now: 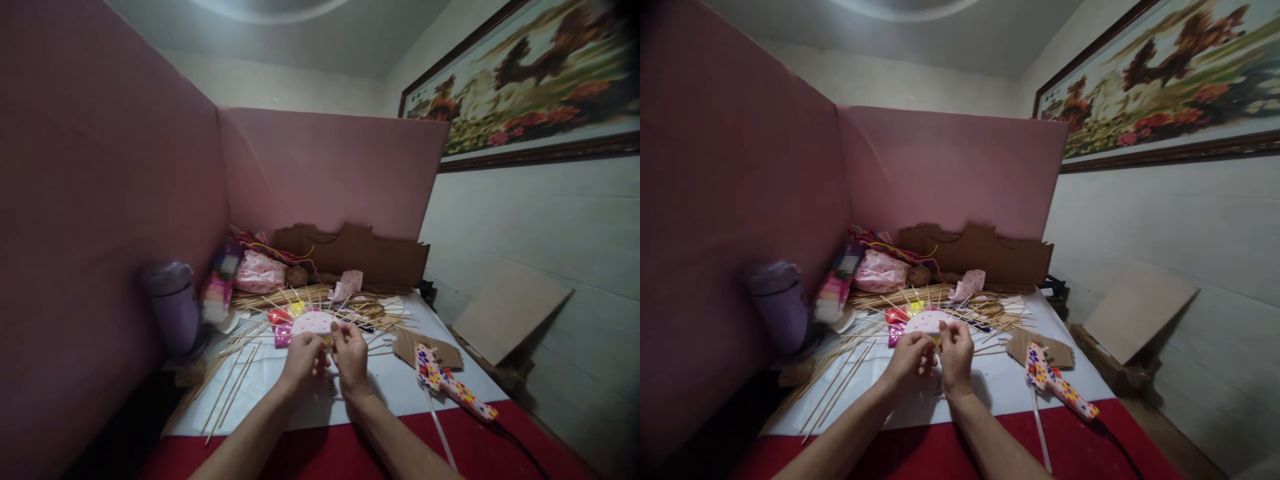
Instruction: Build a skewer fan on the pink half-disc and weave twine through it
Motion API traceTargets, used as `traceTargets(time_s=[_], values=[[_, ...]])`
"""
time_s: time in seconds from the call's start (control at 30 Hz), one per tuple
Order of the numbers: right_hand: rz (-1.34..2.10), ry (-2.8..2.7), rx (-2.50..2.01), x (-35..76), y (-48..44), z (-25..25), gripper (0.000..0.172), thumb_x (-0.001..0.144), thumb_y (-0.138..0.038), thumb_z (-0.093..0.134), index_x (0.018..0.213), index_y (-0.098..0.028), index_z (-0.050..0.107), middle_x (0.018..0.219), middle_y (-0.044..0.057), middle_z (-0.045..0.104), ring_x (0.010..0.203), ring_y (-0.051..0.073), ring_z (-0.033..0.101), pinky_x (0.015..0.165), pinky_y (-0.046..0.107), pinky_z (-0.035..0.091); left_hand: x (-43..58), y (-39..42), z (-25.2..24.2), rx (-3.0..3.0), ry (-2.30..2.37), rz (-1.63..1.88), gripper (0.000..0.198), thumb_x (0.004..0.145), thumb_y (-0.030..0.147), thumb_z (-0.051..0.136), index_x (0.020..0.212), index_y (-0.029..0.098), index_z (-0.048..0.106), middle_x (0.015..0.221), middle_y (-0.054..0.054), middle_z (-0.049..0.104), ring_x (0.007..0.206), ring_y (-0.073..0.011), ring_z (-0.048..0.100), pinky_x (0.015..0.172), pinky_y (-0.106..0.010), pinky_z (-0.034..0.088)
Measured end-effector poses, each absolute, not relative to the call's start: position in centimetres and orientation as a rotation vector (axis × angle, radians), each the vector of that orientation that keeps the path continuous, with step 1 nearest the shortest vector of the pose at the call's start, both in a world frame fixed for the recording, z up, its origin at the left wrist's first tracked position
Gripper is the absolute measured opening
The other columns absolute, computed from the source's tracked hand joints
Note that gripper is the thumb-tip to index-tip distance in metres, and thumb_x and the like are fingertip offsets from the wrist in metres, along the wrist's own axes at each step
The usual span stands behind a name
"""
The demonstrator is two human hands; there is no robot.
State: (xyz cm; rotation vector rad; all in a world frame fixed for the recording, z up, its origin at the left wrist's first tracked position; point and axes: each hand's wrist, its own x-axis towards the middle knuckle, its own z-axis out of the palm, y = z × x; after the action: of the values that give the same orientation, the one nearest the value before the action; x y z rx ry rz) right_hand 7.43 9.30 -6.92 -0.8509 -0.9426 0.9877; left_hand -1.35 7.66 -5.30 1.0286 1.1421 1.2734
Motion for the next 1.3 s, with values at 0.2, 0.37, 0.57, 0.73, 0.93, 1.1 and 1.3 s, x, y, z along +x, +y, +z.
traceTargets(time_s=[0.2,0.37,0.57,0.73,0.93,1.1,1.3], values=[[1.055,-0.982,-0.821,7.5,9.4,-7.6,0.048,0.066,-0.064,0.065,0.066,-0.019,0.05,0.044,-0.009,0.043,0.032,0.005,0.03,0.032,0.018,0.021,-1.2,7.6,-5.4,1.074,1.177,1.314,0.014,0.063,0.022,0.05,0.049,0.019,0.047,0.036,0.002,0.051,0.024,-0.0084,0.037,0.03,-0.021,0.027],[1.05,-1.02,-0.841,7.5,8.7,-7.2,0.048,0.068,-0.065,0.063,0.066,-0.018,0.051,0.043,-0.008,0.043,0.033,0.005,0.03,0.032,0.019,0.021,-0.9,7.2,-5.4,1.131,1.149,1.283,0.027,0.072,0.035,0.049,0.051,0.018,0.05,0.033,0.002,0.048,0.024,-0.0081,0.036,0.03,-0.021,0.026],[0.947,-1.088,-0.844,7.5,8.6,-7.2,0.041,0.068,-0.058,0.068,0.07,-0.021,0.05,0.047,-0.008,0.046,0.037,0.008,0.036,0.037,0.02,0.029,-0.8,7.1,-5.5,1.187,1.19,1.349,0.024,0.075,0.031,0.046,0.054,0.019,0.048,0.038,0.002,0.05,0.03,-0.0092,0.04,0.035,-0.021,0.03],[0.871,-1.193,-0.864,7.5,8.5,-7.5,0.041,0.08,-0.059,0.054,0.066,-0.021,0.05,0.047,-0.006,0.045,0.043,0.01,0.04,0.043,0.022,0.033,-1.1,7.0,-5.3,1.271,1.303,1.447,0.017,0.071,0.019,0.049,0.054,0.02,0.05,0.048,0.0,0.056,0.042,-0.0113,0.047,0.044,-0.022,0.033],[0.649,-1.331,-0.944,7.9,8.2,-7.4,0.038,0.086,-0.053,0.049,0.068,-0.02,0.052,0.051,-0.005,0.046,0.046,0.011,0.04,0.05,0.024,0.033,-2.1,6.5,-1.7,1.499,1.526,1.475,0.011,0.07,0.015,0.052,0.065,0.021,0.059,0.063,-0.002,0.063,0.059,-0.0157,0.054,0.057,-0.024,0.035],[0.602,-1.355,-0.956,8.0,7.9,-6.9,0.037,0.086,-0.053,0.048,0.068,-0.021,0.053,0.049,-0.005,0.047,0.046,0.012,0.042,0.051,0.024,0.033,-5.5,4.9,2.0,1.745,1.762,1.239,0.021,0.065,0.019,0.062,0.046,0.021,0.053,0.051,-0.002,0.053,0.063,-0.0198,0.054,0.065,-0.027,0.033],[0.613,-1.335,-0.935,8.1,7.8,-6.4,0.039,0.084,-0.055,0.049,0.064,-0.021,0.052,0.047,-0.005,0.046,0.045,0.012,0.041,0.05,0.024,0.031,-13.9,1.3,2.0,1.859,2.102,0.895,0.023,0.05,-0.001,0.059,0.046,0.021,0.052,0.06,-0.007,0.059,0.086,-0.0297,0.056,0.08,-0.035,0.036]])
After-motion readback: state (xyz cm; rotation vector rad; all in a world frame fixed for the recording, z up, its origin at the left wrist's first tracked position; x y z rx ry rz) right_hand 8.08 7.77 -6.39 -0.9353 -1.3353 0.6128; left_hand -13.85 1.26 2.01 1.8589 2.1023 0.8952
